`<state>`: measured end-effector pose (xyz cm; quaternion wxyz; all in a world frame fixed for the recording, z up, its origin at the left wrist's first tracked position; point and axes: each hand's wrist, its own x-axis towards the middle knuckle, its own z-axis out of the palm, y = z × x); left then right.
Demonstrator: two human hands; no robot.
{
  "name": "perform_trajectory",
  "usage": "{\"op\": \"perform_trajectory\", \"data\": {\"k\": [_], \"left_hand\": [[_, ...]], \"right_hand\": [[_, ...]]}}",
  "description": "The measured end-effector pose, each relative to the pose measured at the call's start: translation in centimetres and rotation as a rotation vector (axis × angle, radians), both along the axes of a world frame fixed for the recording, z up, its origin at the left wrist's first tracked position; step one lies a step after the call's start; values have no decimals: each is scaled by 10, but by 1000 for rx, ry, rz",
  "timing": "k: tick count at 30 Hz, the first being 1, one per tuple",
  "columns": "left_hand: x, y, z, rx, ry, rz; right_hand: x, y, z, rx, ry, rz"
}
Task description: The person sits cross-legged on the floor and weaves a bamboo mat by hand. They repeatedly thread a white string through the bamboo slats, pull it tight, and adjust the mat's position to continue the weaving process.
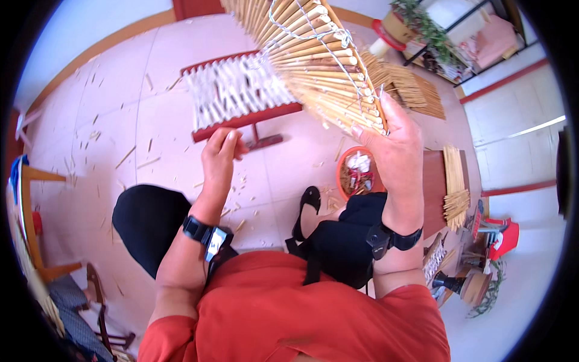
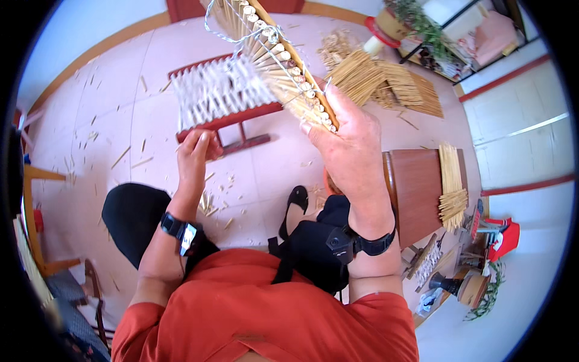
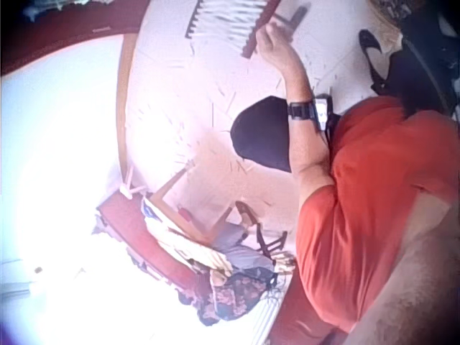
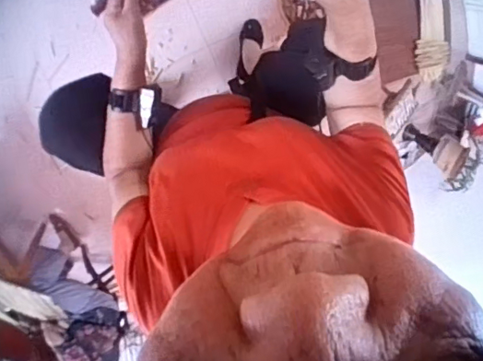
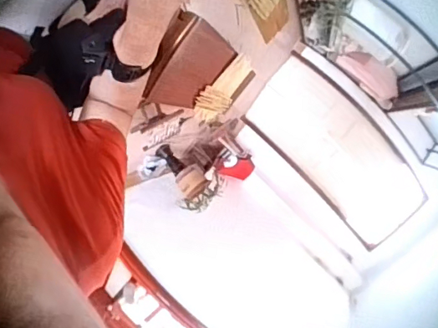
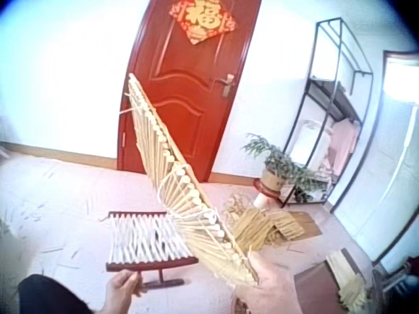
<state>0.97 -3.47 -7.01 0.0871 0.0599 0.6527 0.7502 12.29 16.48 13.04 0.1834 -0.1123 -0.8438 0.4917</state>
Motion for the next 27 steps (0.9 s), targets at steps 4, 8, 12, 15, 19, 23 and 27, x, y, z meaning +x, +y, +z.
{"op": "perform_trajectory", "data": {"k": [4, 8, 12, 15, 19, 23, 27], "left_hand": [[7, 5, -4, -30, 40, -49], [13, 2, -5, -30, 30, -55], [17, 4, -4, -27, 20, -52], [19, 4, -4, -31, 1, -47], [21, 3, -4, -9, -25, -47], [21, -3, -2, -3, -67, -37], [17, -7, 7, 51, -29, -53]], "right_hand": [[18, 18, 16, -90, 36, -53], [32, 28, 20, -271, 200, -28], [39, 38, 23, -328, 219, -19], [40, 39, 19, -358, 251, -5], [37, 38, 17, -348, 238, -17], [32, 26, 15, -184, 157, -12], [23, 11, -3, 165, 117, 25]]}}
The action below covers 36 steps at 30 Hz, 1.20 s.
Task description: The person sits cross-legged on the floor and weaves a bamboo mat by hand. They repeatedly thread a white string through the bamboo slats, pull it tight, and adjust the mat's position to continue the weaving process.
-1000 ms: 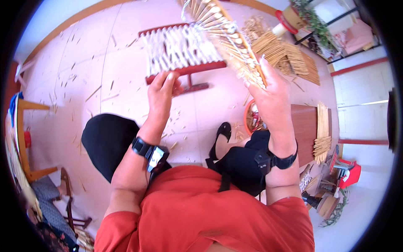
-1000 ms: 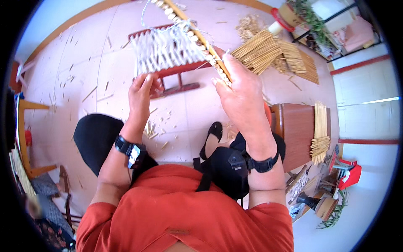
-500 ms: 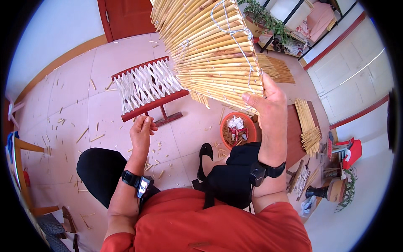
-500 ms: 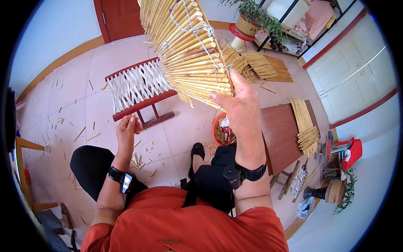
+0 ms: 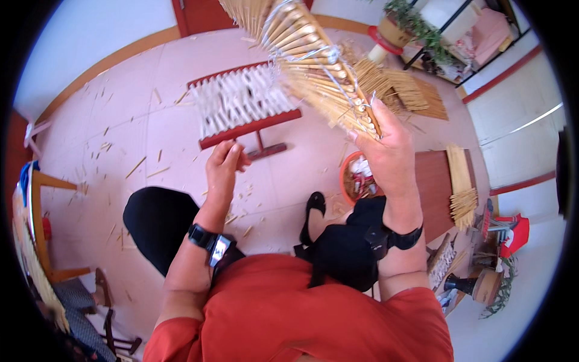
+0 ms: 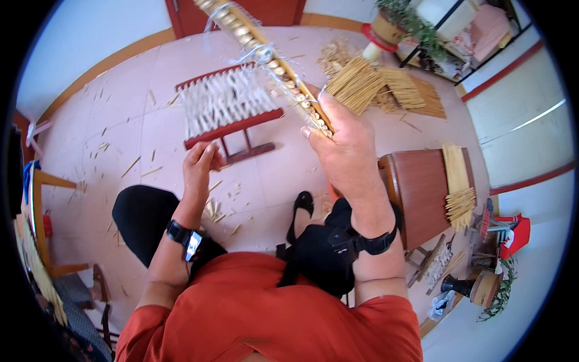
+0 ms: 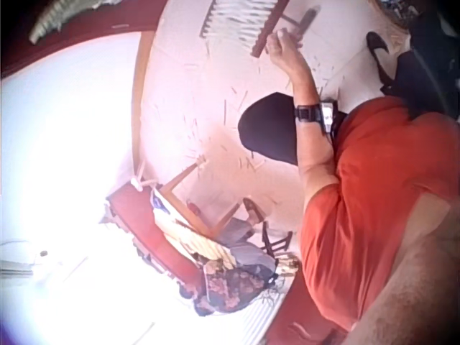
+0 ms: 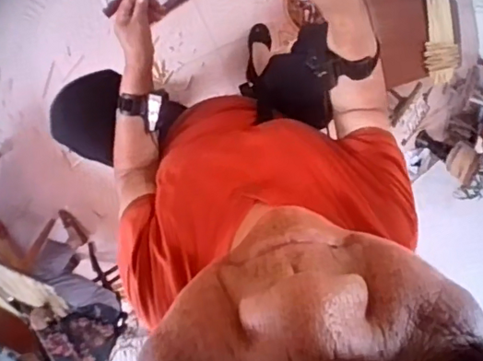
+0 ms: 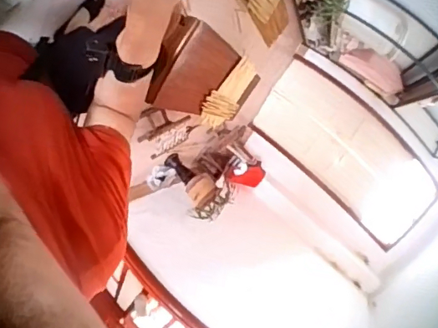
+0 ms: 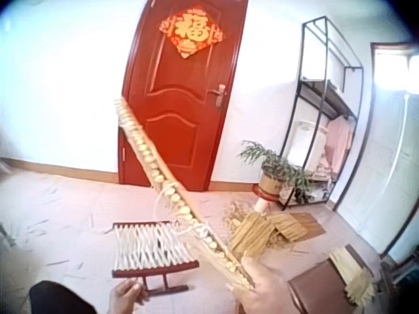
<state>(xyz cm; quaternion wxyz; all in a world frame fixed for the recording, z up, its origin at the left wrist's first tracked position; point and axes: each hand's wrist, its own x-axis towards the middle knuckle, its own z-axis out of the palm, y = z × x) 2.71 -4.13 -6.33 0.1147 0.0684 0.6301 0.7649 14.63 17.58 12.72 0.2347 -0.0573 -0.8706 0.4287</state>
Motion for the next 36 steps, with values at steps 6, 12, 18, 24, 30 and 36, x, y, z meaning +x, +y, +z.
{"op": "perform_trajectory", "data": {"k": [6, 12, 18, 24, 30, 36], "left_hand": [[26, -18, 63, -355, 1036, 183], [35, -40, 61, -50, -127, -220], [26, -34, 11, 330, -641, -78], [26, -13, -90, 453, -905, 103], [34, -12, -90, 411, -864, 39], [32, -18, -77, 204, -858, 271]], "right_hand": [[-29, -26, -39, 566, 130, 260], [-43, -46, -87, 783, 144, 359], [-46, -56, -145, 786, 63, 432], [-31, -46, -186, 532, -55, 360], [25, -67, -269, -970, -450, -274], [0, -82, -304, -1068, -767, -41]]}}
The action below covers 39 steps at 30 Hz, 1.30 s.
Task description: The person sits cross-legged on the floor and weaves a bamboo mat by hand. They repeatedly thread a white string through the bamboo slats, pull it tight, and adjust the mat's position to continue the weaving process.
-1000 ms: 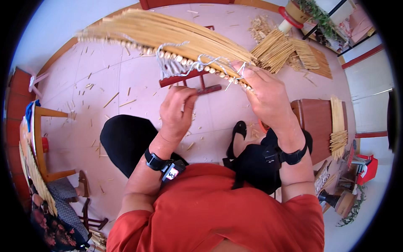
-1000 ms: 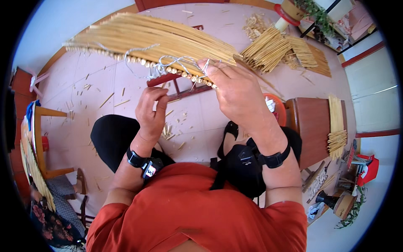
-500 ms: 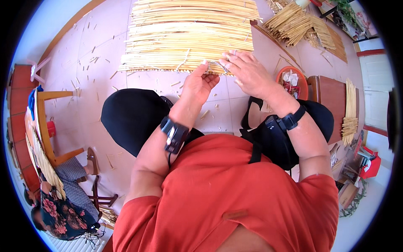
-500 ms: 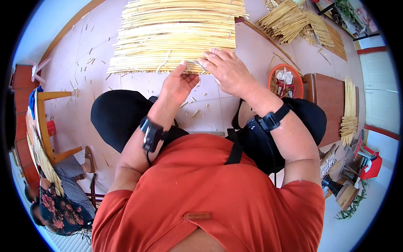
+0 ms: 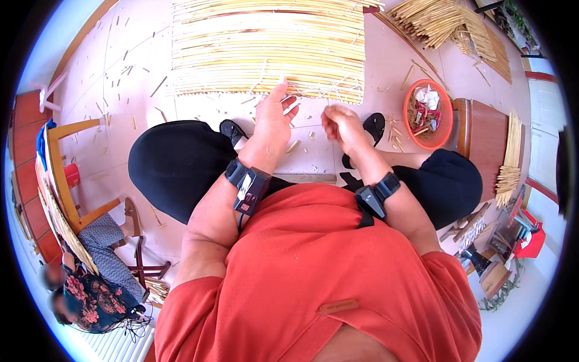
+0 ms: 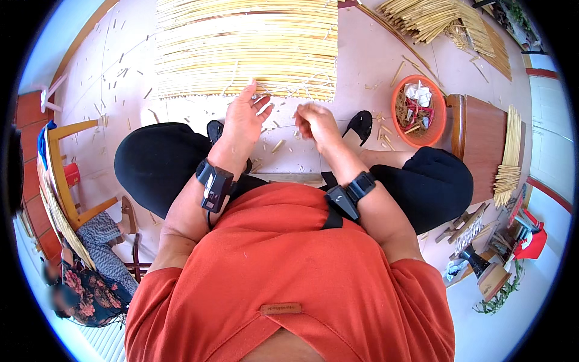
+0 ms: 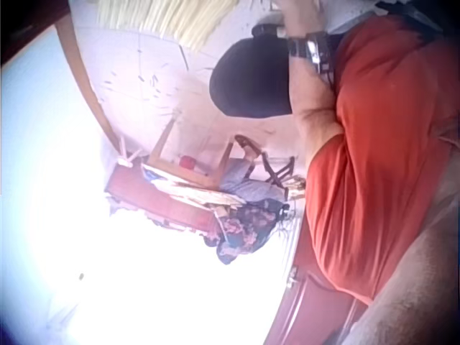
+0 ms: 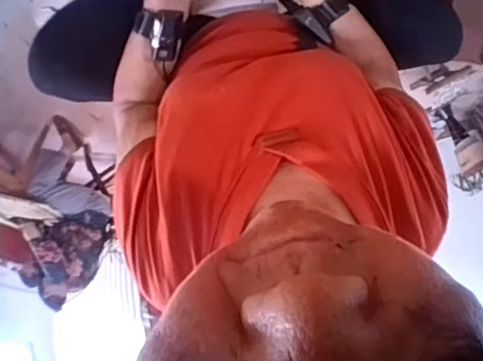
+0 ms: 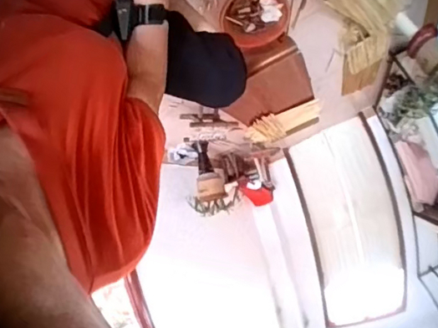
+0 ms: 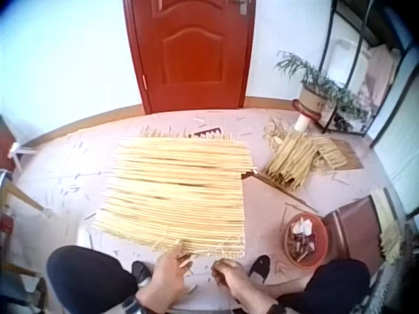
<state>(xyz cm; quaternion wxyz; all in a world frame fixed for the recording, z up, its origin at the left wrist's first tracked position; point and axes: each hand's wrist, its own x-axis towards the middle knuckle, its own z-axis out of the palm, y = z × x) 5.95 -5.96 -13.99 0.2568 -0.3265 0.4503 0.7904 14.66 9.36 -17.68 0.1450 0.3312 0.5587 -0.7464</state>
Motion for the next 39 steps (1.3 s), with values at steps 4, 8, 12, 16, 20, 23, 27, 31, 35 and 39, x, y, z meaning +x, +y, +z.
{"op": "perform_trajectory", "data": {"k": [4, 8, 12, 16, 20, 23, 27, 31, 35, 39], "left_hand": [[0, 2, 3, 43, 7, -58], [1, 6, 7, 58, -13, -74], [4, 11, 7, 117, -20, -135], [4, 15, 7, 111, -11, -128], [4, 12, 5, 98, -22, -145], [3, 10, 8, 43, -62, -216], [7, 1, 43, -344, 75, -774], [10, 0, 53, -830, 694, -808], [-4, -29, 44, -508, 156, -829], [8, -31, 26, -16, 20, -376]], "right_hand": [[-27, -4, -2, 71, 267, -298], [-33, 1, -8, 147, 401, -119], [-38, -6, -8, 271, 537, -71], [-42, -6, -5, 168, 497, -55], [-41, -7, -11, 208, 507, -31], [-41, -6, -23, 252, 534, -19], [-40, -6, -23, 314, 597, -11], [-36, -1, -20, 287, 481, 107], [-21, 7, 13, 247, 103, 783], [-20, 14, 93, 342, 190, 908]]}}
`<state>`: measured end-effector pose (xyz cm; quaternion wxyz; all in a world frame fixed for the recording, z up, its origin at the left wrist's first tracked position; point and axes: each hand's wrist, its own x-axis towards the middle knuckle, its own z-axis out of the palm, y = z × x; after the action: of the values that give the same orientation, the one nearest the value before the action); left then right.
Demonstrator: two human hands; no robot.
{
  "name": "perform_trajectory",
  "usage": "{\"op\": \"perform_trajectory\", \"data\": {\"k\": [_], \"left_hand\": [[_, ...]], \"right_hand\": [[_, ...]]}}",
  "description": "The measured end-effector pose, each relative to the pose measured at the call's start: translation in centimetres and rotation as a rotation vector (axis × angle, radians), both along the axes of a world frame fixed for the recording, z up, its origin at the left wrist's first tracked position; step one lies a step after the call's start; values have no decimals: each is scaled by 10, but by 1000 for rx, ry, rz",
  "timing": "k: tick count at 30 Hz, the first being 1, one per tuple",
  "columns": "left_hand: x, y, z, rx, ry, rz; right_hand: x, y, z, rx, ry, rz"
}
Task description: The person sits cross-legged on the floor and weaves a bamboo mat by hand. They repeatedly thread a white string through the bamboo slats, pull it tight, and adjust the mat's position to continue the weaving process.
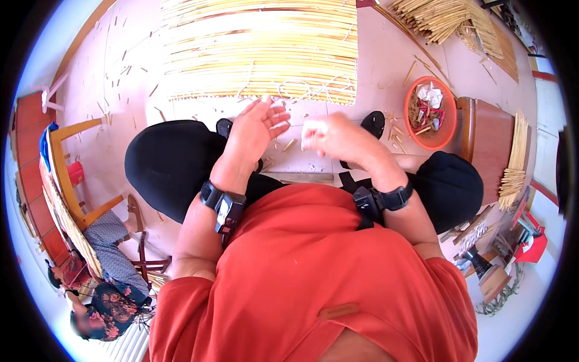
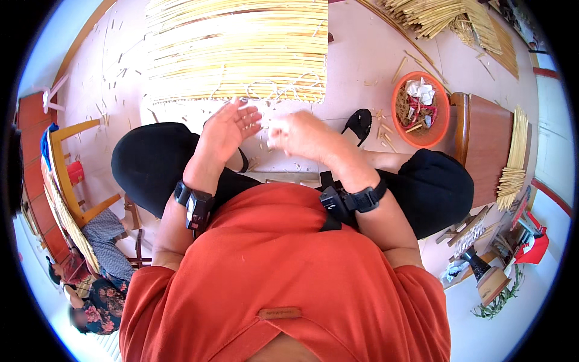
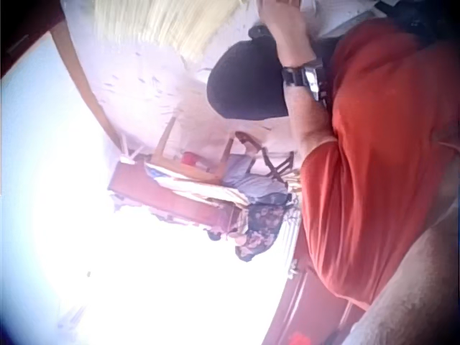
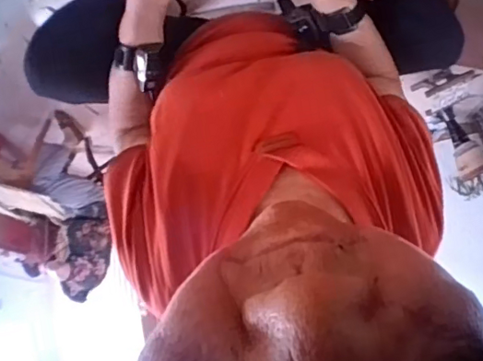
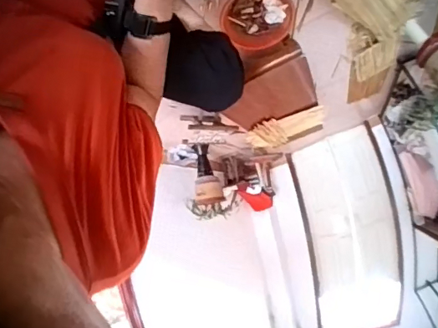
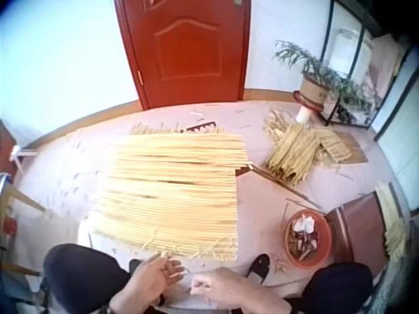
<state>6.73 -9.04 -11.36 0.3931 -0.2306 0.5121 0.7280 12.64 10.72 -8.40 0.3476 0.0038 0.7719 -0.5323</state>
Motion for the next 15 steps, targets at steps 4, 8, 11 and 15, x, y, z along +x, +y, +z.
{"op": "perform_trajectory", "data": {"k": [4, 8, 11, 15], "left_hand": [[-3, 18, -6, 288, -100, 217], [-3, 36, -25, 315, -124, 328], [-4, 40, -33, 370, -131, 327], [-3, 43, -35, 344, -101, 297]], "right_hand": [[-22, -4, 23, 405, 581, -261], [-46, -18, 30, 725, 577, -125], [-56, -28, 26, 871, 518, 13], [-63, -35, 29, 1003, 533, 67]]}}
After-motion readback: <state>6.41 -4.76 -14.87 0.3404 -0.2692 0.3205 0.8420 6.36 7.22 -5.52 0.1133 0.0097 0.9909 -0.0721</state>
